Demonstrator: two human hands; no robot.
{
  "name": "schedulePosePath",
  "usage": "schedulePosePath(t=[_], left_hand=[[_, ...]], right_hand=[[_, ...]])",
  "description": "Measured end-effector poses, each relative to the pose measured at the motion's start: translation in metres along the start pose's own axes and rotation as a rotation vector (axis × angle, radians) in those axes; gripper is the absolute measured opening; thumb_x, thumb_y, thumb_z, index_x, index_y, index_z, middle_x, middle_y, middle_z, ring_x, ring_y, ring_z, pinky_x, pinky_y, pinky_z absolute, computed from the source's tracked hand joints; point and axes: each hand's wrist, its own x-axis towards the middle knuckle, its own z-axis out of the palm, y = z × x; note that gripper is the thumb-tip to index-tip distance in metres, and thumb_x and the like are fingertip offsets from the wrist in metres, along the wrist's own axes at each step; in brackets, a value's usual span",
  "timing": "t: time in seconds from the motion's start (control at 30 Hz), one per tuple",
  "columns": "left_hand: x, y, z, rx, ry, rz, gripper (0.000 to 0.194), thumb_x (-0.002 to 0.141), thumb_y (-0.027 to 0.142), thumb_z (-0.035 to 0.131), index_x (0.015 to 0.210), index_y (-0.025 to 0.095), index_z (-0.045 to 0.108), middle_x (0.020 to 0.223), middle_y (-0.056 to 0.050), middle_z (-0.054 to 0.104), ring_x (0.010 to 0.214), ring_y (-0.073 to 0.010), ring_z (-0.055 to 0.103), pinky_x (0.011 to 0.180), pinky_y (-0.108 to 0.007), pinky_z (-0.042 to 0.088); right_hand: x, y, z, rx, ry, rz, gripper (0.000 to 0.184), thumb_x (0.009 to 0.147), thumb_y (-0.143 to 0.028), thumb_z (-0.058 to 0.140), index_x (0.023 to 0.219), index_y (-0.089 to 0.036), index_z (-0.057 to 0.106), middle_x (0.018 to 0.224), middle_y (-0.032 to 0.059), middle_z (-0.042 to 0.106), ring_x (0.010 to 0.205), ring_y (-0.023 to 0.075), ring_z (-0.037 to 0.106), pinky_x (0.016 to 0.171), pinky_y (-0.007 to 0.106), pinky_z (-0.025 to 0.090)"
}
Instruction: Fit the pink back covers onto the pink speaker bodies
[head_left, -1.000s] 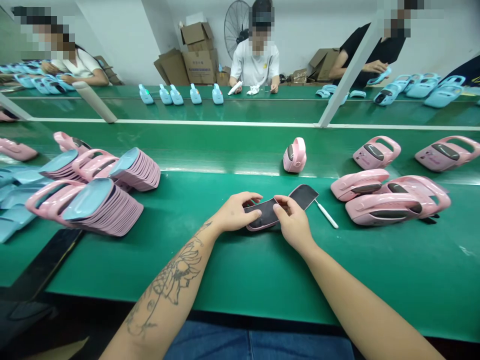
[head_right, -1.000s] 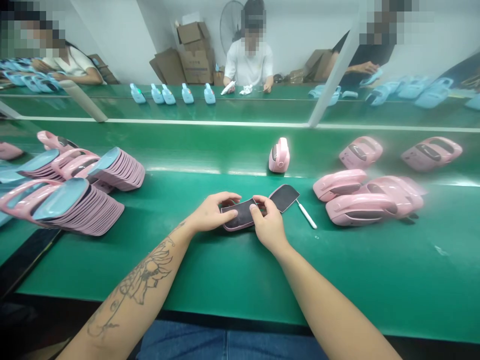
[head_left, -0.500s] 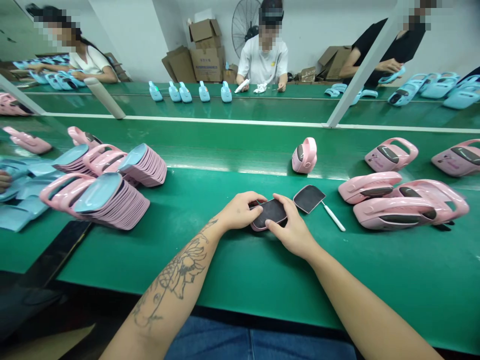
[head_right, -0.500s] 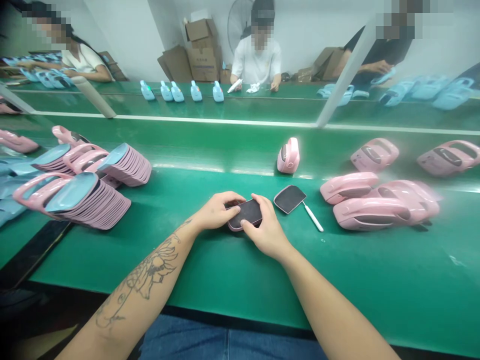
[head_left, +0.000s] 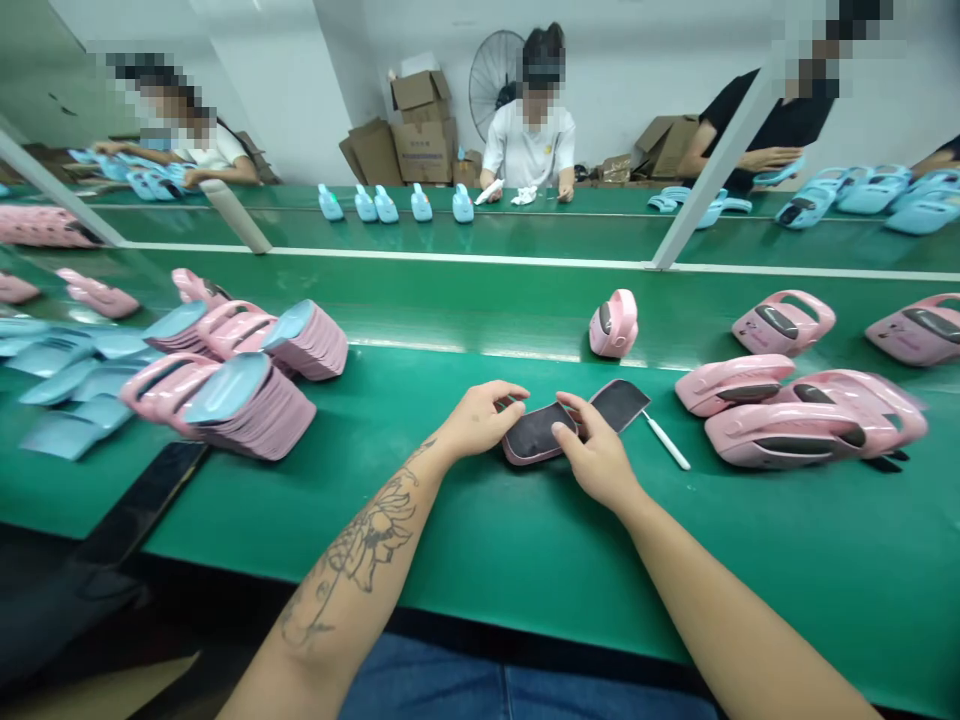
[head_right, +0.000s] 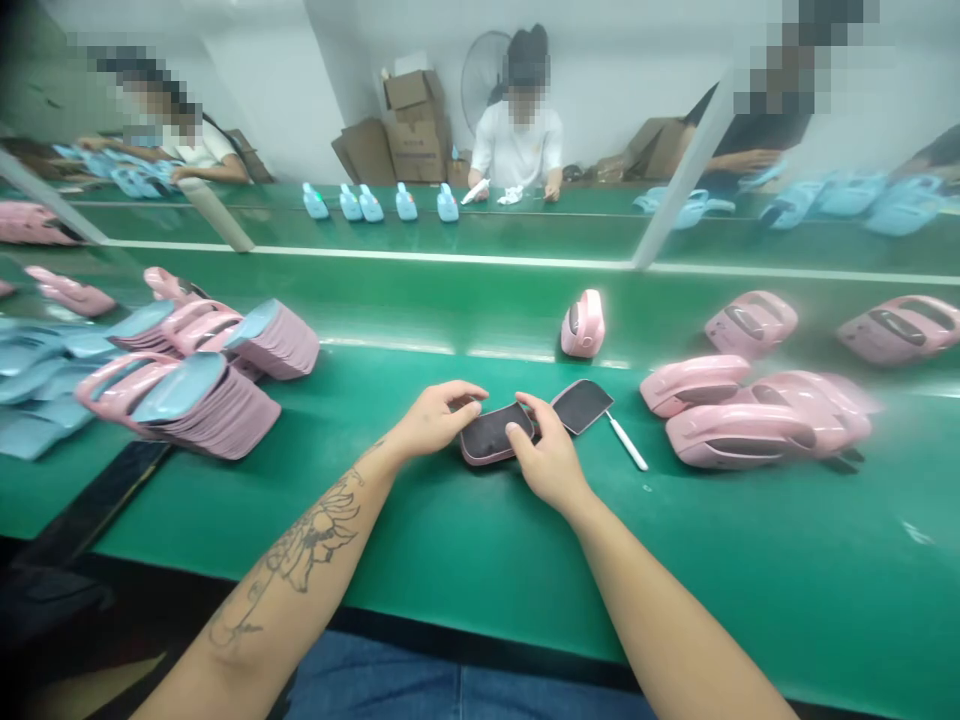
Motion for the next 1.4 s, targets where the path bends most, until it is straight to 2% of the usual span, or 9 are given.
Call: schedulePosePath(t=[0.1,0.2,0.37,0.5,0.6,0.8,0.97,1.2,1.4], left_hand=[[-0.014,0.013,-0.013,-0.059,0.166,0.006,0.028,0.093,0.030,0.057,0.112,0.016,0.072,0.112,-0.009,0.076,0.098,-0.0195,0.072,0.091,-0.034,0.058],[-0.045,0.021,-0.018,0.076,0.274,0.106,0.032,0.093,0.030,0.060,0.121,0.018,0.068,0.123,-0.010,0.072,0.109,-0.0213,0.069,0.102,-0.039,0.055],[-0.082,0.012,0.002,0.309,0.118,0.214,0.062,0.084,0.032,0.074,0.142,0.023,0.055,0.154,-0.013,0.050,0.144,-0.0296,0.047,0.121,-0.050,0.039],[-0.074,0.001,0.021,0.278,0.116,0.184,0.034,0.091,0.030,0.067,0.123,0.020,0.068,0.146,-0.013,0.058,0.136,-0.0259,0.055,0.118,-0.047,0.044],[-0.063,0.000,0.024,0.243,0.155,0.163,0.021,0.094,0.029,0.061,0.107,0.020,0.075,0.144,-0.012,0.060,0.132,-0.0234,0.059,0.116,-0.044,0.045],[-0.052,0.007,0.019,0.139,0.147,0.068,0.021,0.095,0.032,0.060,0.093,0.020,0.077,0.139,-0.011,0.065,0.132,-0.0239,0.060,0.118,-0.044,0.042],[-0.048,0.010,0.020,0.018,0.212,-0.002,0.018,0.092,0.031,0.062,0.086,0.019,0.075,0.133,-0.010,0.069,0.126,-0.0237,0.064,0.115,-0.043,0.043],[-0.044,0.017,0.024,-0.105,0.261,-0.092,0.018,0.089,0.033,0.065,0.081,0.019,0.073,0.128,-0.010,0.069,0.114,-0.0242,0.067,0.098,-0.039,0.053],[-0.043,0.028,0.029,-0.101,0.305,-0.130,0.019,0.088,0.028,0.063,0.074,0.018,0.071,0.121,-0.008,0.071,0.115,-0.0239,0.066,0.096,-0.038,0.053]], right_hand=[[0.001,0.006,0.002,0.038,0.027,0.036,0.052,0.093,-0.043,0.058,0.140,-0.022,0.056,0.143,0.0131,0.061,0.127,0.0301,0.061,0.106,0.051,0.051],[0.002,0.006,0.002,0.015,0.016,0.014,0.052,0.091,-0.042,0.059,0.139,-0.023,0.059,0.141,0.0120,0.064,0.123,0.0298,0.063,0.104,0.051,0.051],[0.003,-0.001,0.001,-0.080,0.034,-0.040,0.051,0.091,-0.040,0.059,0.137,-0.019,0.063,0.137,0.0132,0.065,0.125,0.0296,0.060,0.113,0.051,0.044],[0.004,0.002,0.000,-0.121,0.055,-0.060,0.049,0.094,-0.045,0.055,0.133,-0.018,0.066,0.130,0.0139,0.067,0.114,0.0285,0.064,0.109,0.050,0.046],[0.006,0.004,-0.002,-0.126,0.057,-0.053,0.050,0.096,-0.050,0.053,0.130,-0.017,0.069,0.127,0.0144,0.069,0.107,0.0272,0.067,0.106,0.049,0.048],[0.012,0.007,-0.003,-0.104,0.071,-0.050,0.057,0.100,-0.061,0.044,0.126,-0.017,0.071,0.126,0.0145,0.071,0.119,0.0287,0.065,0.111,0.048,0.044],[0.013,0.008,-0.002,-0.088,0.069,-0.072,0.061,0.101,-0.067,0.036,0.119,-0.022,0.073,0.121,0.0111,0.073,0.120,0.0289,0.064,0.110,0.048,0.045],[0.010,0.002,-0.004,-0.079,0.079,-0.062,0.063,0.101,-0.070,0.032,0.102,-0.024,0.075,0.113,0.0087,0.075,0.117,0.0299,0.065,0.105,0.046,0.047],[0.009,-0.001,-0.004,-0.083,0.096,-0.022,0.063,0.103,-0.067,0.031,0.107,-0.022,0.074,0.116,0.0091,0.075,0.117,0.0287,0.066,0.106,0.045,0.047]])
